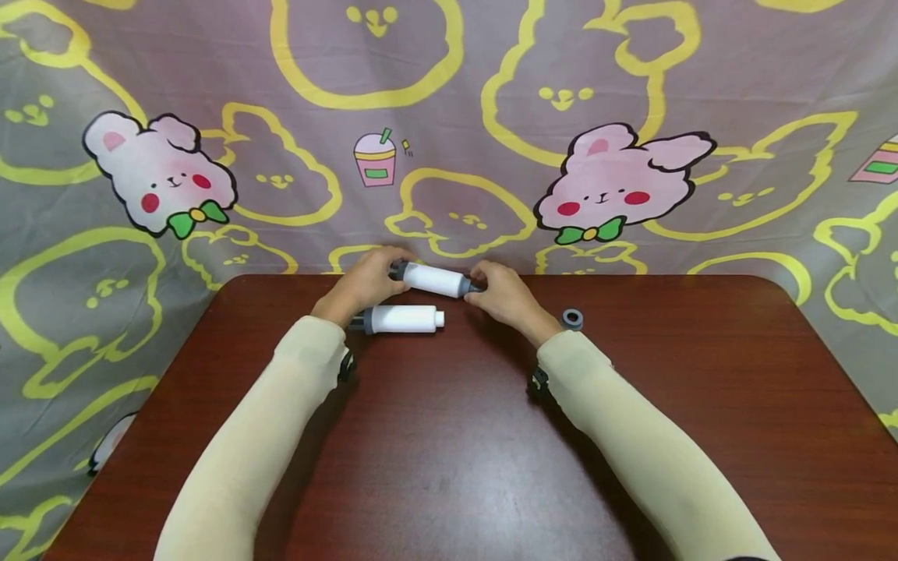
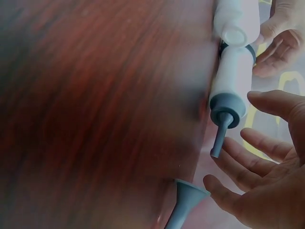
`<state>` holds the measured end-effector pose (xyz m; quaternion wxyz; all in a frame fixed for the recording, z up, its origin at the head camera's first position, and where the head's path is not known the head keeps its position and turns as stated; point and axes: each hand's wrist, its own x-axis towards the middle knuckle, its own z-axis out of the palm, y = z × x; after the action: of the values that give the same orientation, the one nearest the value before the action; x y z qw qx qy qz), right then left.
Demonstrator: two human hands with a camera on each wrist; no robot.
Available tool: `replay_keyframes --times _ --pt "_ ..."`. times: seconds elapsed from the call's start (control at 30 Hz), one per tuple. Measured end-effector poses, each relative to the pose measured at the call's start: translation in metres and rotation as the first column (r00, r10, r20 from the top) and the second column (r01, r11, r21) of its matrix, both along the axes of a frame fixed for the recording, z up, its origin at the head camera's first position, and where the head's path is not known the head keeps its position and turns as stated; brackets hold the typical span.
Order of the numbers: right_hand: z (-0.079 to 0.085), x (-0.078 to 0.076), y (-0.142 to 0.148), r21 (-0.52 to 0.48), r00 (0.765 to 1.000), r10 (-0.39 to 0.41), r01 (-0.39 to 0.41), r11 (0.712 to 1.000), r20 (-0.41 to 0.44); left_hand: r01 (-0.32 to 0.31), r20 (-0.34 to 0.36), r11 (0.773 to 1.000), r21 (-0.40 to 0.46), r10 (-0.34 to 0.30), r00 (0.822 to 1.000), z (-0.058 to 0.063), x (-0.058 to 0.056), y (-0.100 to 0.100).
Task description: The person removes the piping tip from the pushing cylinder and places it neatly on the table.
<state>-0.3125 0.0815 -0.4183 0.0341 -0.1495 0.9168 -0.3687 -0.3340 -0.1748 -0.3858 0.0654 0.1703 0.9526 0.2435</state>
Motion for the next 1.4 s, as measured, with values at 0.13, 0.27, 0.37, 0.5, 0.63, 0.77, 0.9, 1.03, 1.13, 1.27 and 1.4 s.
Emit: replay_keyframes --times 0.13,0.27,0.37,0.5,0.63,0.77,0.9,1.03,1.13,1.27,1.4 --pt "-0.001 -0.002 -0.002 0.013 1.0 -0.007 0.007 1.0 0.005 0.006 -0.011 1.0 -0.024 -0.006 1.0 -0.001 -0.002 0.002" --pt "-0.002 -0.004 -0.004 0.012 0.999 -0.012 0.011 1.0 0.036 0.015 -0.012 0.999 -0.048 -0.015 1.0 0.0 -0.004 0.004" --pt "-0.004 -0.006 -0.006 0.008 0.998 -0.013 0.013 1.0 0.055 0.021 -0.013 0.998 -0.06 -0.022 1.0 -0.001 -0.006 0.006" --pt "-0.005 -0.007 -0.01 0.012 0.998 -0.021 0.021 1.0 0.052 0.041 -0.035 0.997 -0.066 -0.043 0.998 -0.002 -0.009 0.008" --pt "-0.006 -0.007 -0.012 0.025 0.999 -0.027 0.026 0.999 0.036 0.071 -0.064 0.995 -0.068 -0.076 0.995 -0.005 -0.01 0.009" --pt "-0.005 -0.006 -0.013 0.046 0.999 -0.031 0.029 0.999 0.035 0.096 -0.082 0.993 -0.069 -0.101 0.991 -0.008 -0.011 0.01" --pt "-0.005 -0.005 -0.014 0.055 0.998 -0.034 0.032 0.998 0.045 0.107 -0.081 0.991 -0.077 -0.113 0.99 -0.009 -0.011 0.009" --pt "-0.004 -0.005 -0.016 0.048 0.998 -0.03 0.027 0.998 0.055 0.098 -0.055 0.992 -0.075 -0.102 0.993 -0.01 -0.01 0.007" --pt "-0.004 -0.004 -0.017 0.049 0.998 -0.033 0.031 0.998 0.048 0.086 -0.036 0.994 -0.064 -0.088 0.995 -0.01 -0.011 0.005" --pt "-0.004 -0.003 -0.018 0.059 0.998 -0.047 0.045 0.997 0.039 0.11 -0.055 0.992 -0.059 -0.114 0.992 -0.011 -0.012 0.004" --pt "-0.005 -0.003 -0.019 0.048 0.998 -0.048 0.047 0.998 0.036 0.135 -0.074 0.987 -0.086 -0.141 0.987 -0.012 -0.012 0.004"
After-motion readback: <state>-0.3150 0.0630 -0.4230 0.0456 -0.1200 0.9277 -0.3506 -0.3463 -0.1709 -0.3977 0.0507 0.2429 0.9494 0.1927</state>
